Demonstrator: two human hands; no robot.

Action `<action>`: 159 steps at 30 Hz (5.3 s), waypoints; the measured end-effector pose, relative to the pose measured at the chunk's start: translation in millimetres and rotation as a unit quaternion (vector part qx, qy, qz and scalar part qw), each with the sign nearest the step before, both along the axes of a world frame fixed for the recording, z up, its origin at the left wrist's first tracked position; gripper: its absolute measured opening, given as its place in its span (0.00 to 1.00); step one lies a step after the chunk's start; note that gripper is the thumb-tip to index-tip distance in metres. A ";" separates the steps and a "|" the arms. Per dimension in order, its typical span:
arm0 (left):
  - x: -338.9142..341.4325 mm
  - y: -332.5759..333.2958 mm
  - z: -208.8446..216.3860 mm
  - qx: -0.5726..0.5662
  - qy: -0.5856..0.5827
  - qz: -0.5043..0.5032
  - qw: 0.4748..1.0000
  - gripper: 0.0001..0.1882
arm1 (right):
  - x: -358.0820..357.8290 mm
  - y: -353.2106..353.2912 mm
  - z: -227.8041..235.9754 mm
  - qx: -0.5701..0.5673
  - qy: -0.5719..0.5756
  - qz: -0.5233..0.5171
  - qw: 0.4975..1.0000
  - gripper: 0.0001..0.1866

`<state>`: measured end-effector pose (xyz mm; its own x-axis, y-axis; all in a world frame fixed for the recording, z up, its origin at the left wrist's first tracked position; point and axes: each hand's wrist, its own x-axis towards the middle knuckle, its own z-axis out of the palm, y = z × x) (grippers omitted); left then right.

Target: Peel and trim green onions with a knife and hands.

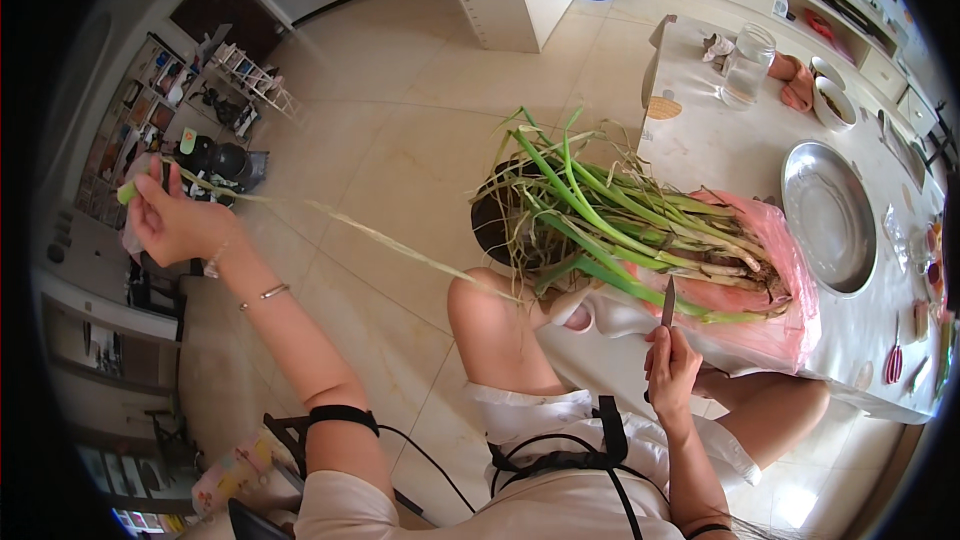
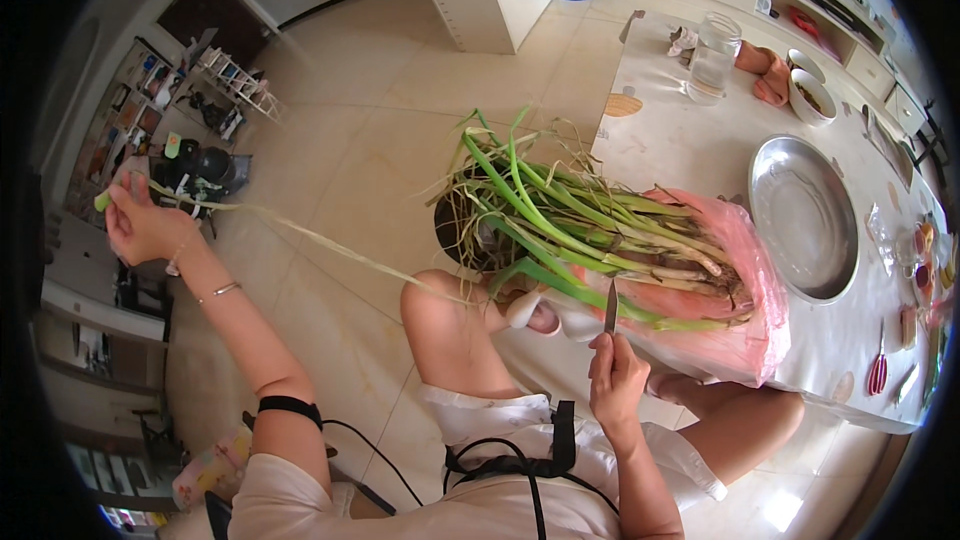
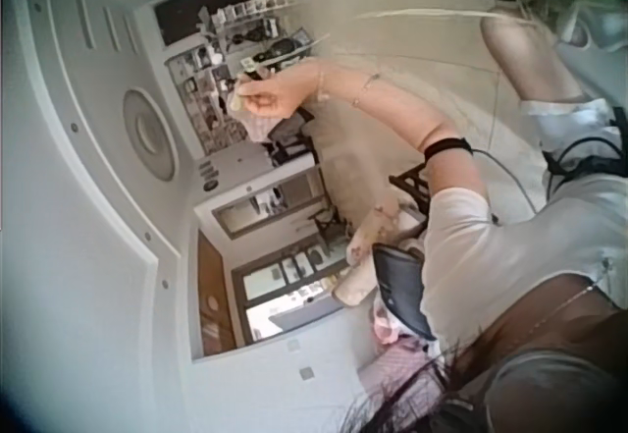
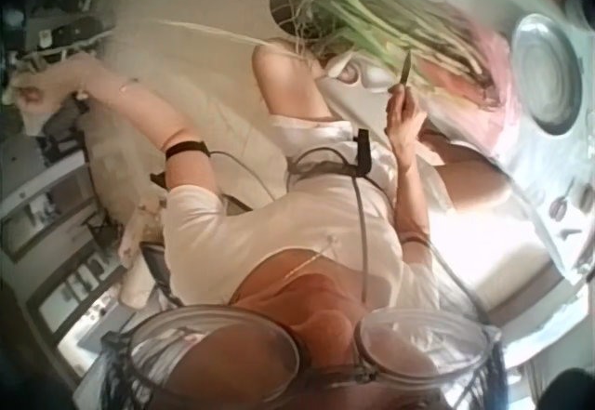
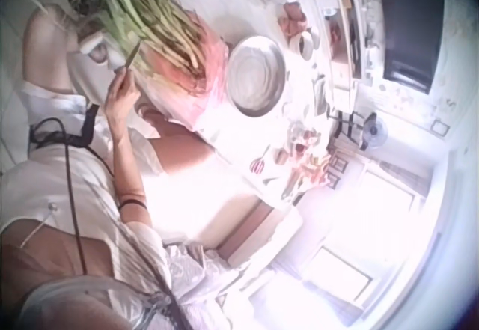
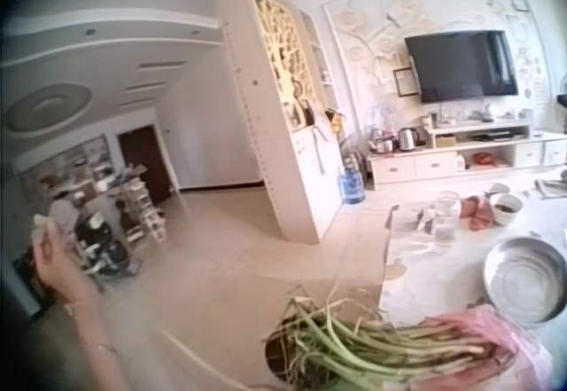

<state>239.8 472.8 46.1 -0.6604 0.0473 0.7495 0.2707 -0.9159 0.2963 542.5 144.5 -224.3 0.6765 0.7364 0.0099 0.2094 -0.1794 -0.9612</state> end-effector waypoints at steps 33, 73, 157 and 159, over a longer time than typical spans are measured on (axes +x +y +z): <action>8.2 -178.6 -198.9 -0.510 0.112 -0.777 0.351 0.20 | -115.8 74.7 92.9 0.160 0.241 0.303 0.908 0.06; 80.0 72.1 -370.7 -0.759 0.429 -0.387 0.301 0.18 | -22.5 -22.6 17.6 -0.137 0.170 0.082 0.972 0.12; 285.3 -199.6 -261.2 -0.161 0.648 -0.314 0.675 0.05 | 92.9 -95.0 21.2 -0.095 -0.290 -0.235 0.923 0.15; 285.3 -198.3 -262.0 -0.159 0.648 -0.312 0.676 0.05 | 95.5 -99.1 26.3 -0.141 -0.274 -0.231 0.923 0.14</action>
<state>525.1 274.6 -215.9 0.7641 0.3089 0.5664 0.0821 -0.9174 0.3895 638.0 45.5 -198.0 0.8693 0.3963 0.2954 0.4885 -0.5983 -0.6352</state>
